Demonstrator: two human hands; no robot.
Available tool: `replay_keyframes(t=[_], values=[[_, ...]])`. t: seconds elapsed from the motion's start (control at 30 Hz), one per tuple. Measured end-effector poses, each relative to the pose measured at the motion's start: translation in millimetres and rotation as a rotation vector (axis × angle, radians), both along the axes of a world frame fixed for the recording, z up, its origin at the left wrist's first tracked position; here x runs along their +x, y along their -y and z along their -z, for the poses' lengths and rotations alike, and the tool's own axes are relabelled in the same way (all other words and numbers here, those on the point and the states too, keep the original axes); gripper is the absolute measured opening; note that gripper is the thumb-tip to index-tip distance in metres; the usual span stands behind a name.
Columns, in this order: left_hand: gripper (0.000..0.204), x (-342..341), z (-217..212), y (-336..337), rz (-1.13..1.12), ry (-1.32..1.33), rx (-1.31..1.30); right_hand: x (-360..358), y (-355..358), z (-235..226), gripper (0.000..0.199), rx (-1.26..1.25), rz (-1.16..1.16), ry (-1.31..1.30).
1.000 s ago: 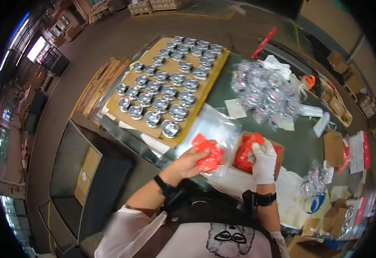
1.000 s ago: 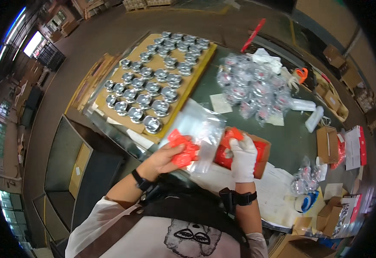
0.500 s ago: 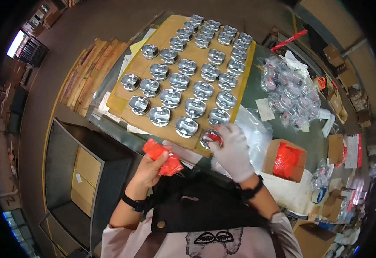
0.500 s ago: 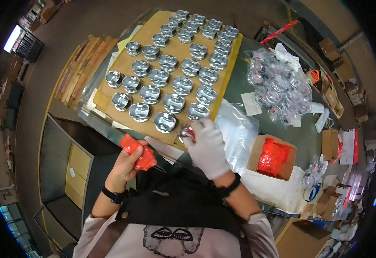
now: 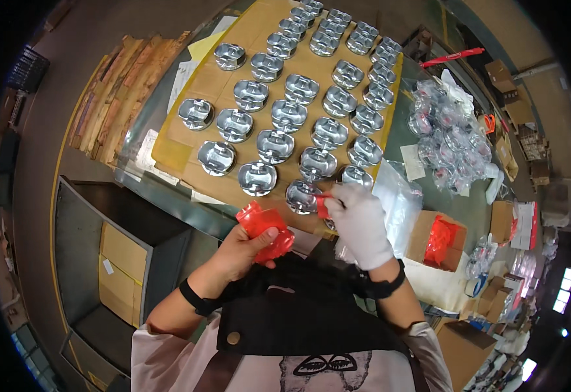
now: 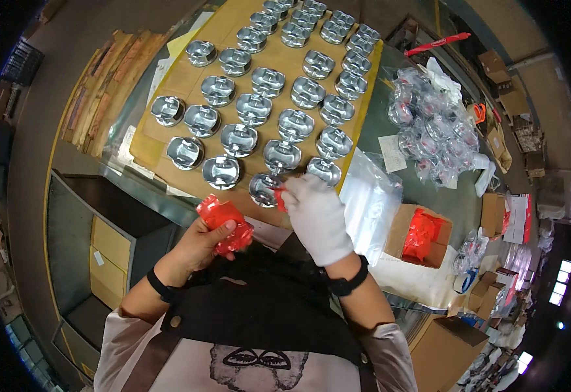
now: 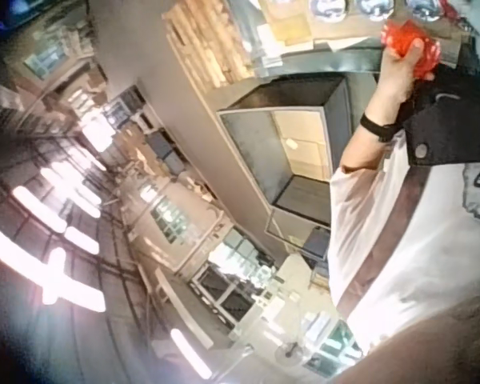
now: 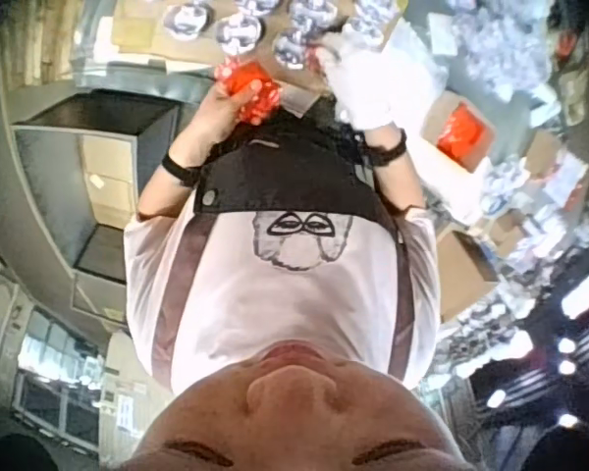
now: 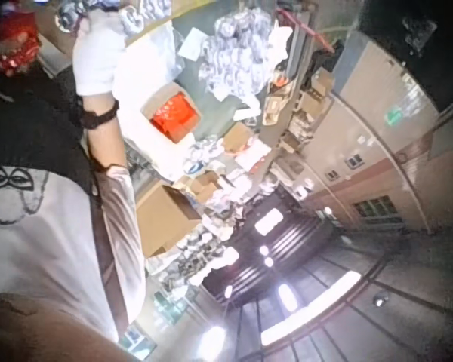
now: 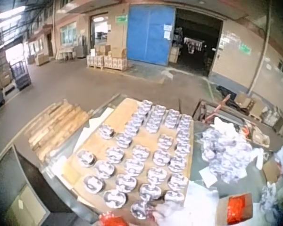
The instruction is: The person places red rubber gaskets onto a series of chrome metal hardware pieces arranged on a cardboard sheet. They then pick up each assembled unit and place it into a clear plastic bag. The person repeats this process for multiple units, handling them one at a time.
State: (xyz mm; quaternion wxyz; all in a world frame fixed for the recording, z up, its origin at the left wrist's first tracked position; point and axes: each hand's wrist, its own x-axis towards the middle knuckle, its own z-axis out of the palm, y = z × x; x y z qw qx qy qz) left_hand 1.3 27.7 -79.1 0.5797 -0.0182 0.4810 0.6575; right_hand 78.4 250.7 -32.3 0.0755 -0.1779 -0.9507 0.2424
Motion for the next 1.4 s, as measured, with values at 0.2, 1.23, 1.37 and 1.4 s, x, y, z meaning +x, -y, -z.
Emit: replay_keyframes(t=[0.2,1.23,1.37,1.4], values=[[0.026,-15,-12,-12,-0.066,-0.031,-0.046,-33,12,6,0.021,0.198,-0.126,0.039],[0.025,-65,-28,-110,0.245,-0.030,-0.013,1,-83,-9,0.018,0.198,0.179,0.118],[0.030,-74,-32,-120,0.373,0.016,0.052,-17,-83,4,0.024,0.254,0.071,0.333],[0.030,-77,-33,-122,0.407,0.004,0.060,-24,-82,-7,0.025,0.181,0.090,0.258]])
